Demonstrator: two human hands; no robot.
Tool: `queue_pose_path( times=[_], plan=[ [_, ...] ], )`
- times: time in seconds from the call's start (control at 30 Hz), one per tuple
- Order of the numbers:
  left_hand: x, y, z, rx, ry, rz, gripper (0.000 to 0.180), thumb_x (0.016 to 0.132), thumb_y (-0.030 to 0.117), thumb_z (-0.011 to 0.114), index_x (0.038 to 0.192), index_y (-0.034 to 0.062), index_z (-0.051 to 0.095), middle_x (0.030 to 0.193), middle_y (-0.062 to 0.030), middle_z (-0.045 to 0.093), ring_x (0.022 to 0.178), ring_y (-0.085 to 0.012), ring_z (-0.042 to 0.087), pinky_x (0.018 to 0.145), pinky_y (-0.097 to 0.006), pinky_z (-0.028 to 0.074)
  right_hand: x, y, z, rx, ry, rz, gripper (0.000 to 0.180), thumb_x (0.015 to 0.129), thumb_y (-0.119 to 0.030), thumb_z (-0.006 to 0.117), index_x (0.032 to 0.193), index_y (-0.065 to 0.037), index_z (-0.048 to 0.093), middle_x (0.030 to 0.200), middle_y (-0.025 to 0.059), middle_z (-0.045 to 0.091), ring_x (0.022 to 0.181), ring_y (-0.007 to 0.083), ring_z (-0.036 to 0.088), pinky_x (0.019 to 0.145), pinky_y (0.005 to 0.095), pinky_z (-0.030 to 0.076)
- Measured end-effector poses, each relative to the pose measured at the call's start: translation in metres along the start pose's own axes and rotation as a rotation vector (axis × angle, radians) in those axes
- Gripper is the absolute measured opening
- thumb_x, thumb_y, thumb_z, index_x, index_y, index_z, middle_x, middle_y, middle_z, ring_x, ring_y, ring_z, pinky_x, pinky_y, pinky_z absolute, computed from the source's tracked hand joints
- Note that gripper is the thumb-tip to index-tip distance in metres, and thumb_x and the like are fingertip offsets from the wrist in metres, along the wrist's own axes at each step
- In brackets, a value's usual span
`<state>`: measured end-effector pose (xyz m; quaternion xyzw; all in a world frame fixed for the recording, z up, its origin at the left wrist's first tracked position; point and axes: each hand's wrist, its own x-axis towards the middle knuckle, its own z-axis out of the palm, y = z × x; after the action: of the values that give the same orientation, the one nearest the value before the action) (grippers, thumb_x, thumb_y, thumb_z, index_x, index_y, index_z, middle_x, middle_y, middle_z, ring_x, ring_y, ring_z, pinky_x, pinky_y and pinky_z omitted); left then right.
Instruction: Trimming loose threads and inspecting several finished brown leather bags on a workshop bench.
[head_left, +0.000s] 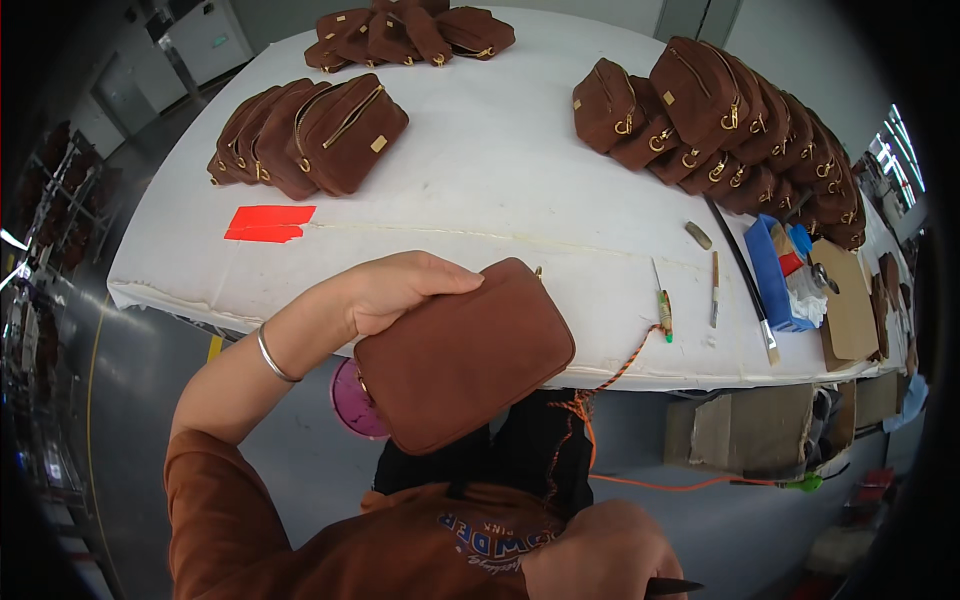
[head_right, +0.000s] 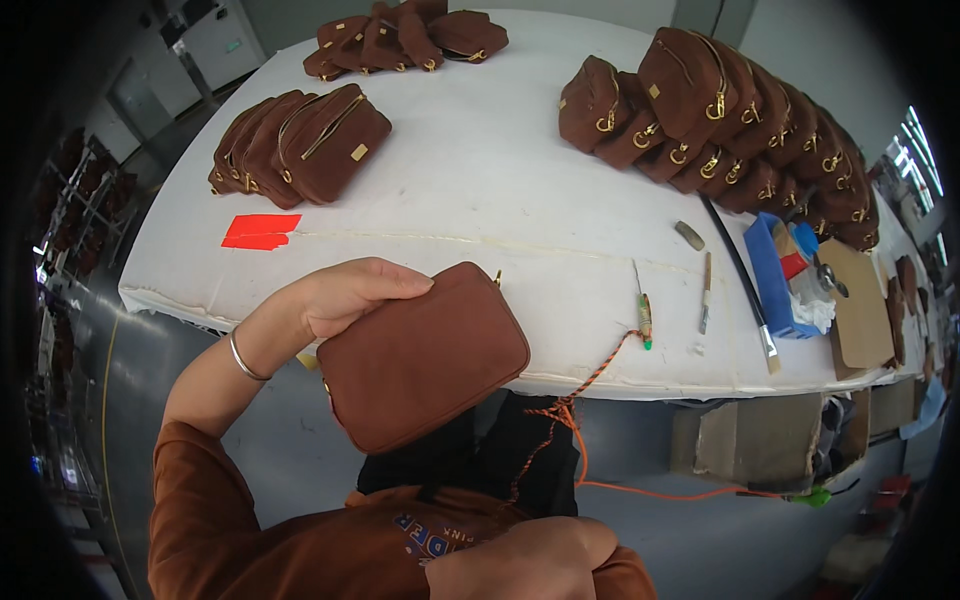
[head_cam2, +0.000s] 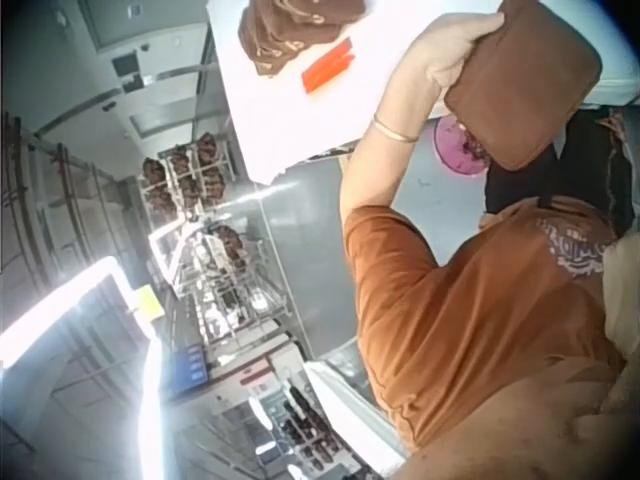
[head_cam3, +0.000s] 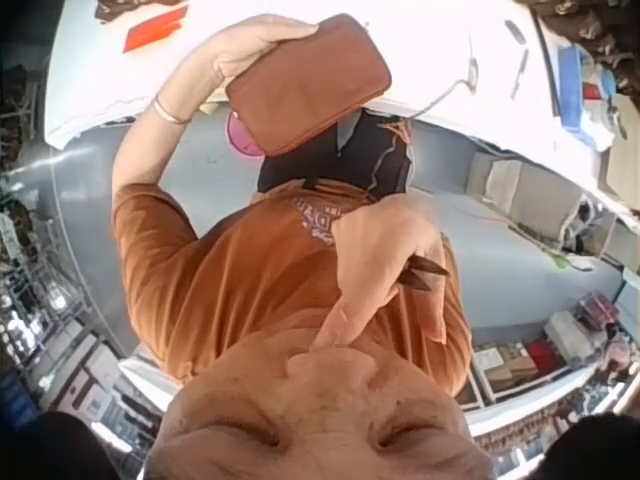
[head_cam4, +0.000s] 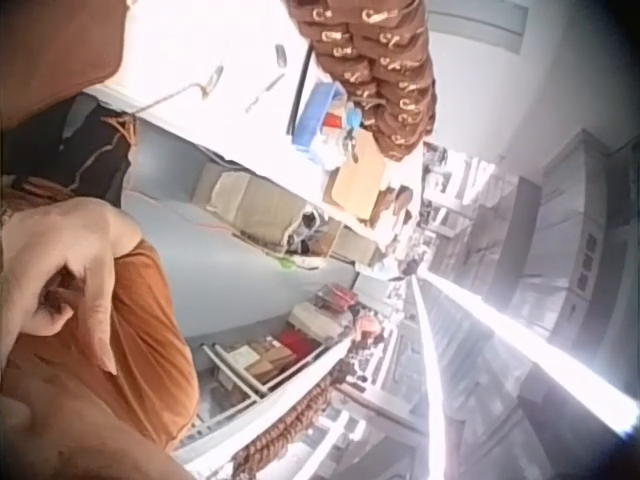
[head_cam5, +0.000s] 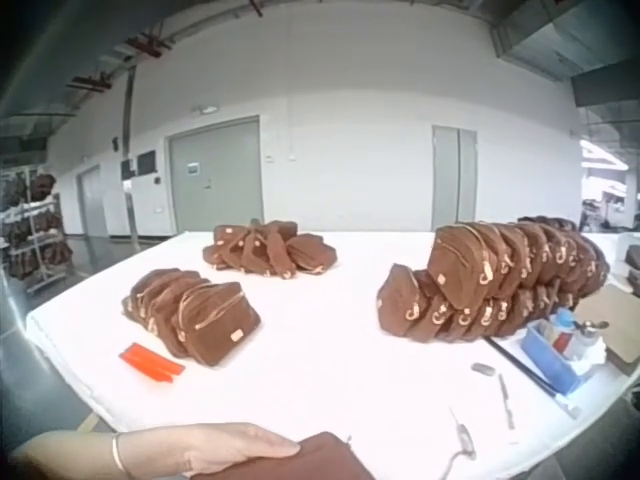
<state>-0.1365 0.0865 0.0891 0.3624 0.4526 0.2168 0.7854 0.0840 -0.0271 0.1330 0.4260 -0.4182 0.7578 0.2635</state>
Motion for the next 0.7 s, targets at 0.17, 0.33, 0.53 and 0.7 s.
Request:
queue_pose_path(
  times=[0.17,0.33,0.53,0.7],
  plan=[
    [-0.012,-0.014,0.012,-0.132,-0.111,0.055,0.043,0.096,0.032,0.061,0.122,-0.0019,0.059,0.116,-0.0094,0.065,0.103,-0.0147,0.062,0.089,-0.03,0.052,-0.009,-0.001,-0.021,0.016,-0.003,-0.095,0.07,0.081,-0.038,0.078,0.119,0.017,0.057,0.1,0.0192,0.07,0.047,0.019,0.054,0.039,0.0289,0.039],
    [-0.006,-0.027,0.024,-0.247,-0.156,0.147,0.037,0.095,0.03,0.063,0.119,0.0018,0.06,0.114,-0.0073,0.066,0.1,-0.0135,0.063,0.088,-0.028,0.052,-0.034,-0.009,-0.005,-0.697,0.963,0.142,0.09,0.089,-0.074,0.031,0.077,0.009,0.064,0.044,0.0023,0.046,0.031,0.0102,0.035,0.031,0.0261,0.023],
    [0.006,-0.042,0.033,-0.467,-0.079,0.224,0.032,0.095,0.027,0.063,0.12,0.0056,0.061,0.112,-0.0059,0.067,0.098,-0.0133,0.065,0.087,-0.028,0.054,-0.066,0.012,-0.055,-1.018,1.29,0.131,0.087,0.093,-0.071,0.025,0.128,0.005,0.049,0.052,0.001,0.043,0.042,0.0058,0.032,0.039,0.0202,0.026],
    [0.018,-0.056,0.026,-0.563,-0.101,0.294,0.03,0.096,0.025,0.062,0.119,0.0063,0.061,0.112,-0.0062,0.067,0.097,-0.0137,0.065,0.087,-0.029,0.054,-0.066,0.016,-0.062,-1.123,1.378,0.12,0.066,0.102,-0.054,0.028,0.129,0.003,0.047,0.058,0.0017,0.046,0.043,0.0054,0.032,0.039,0.0197,0.026]
  ],
)
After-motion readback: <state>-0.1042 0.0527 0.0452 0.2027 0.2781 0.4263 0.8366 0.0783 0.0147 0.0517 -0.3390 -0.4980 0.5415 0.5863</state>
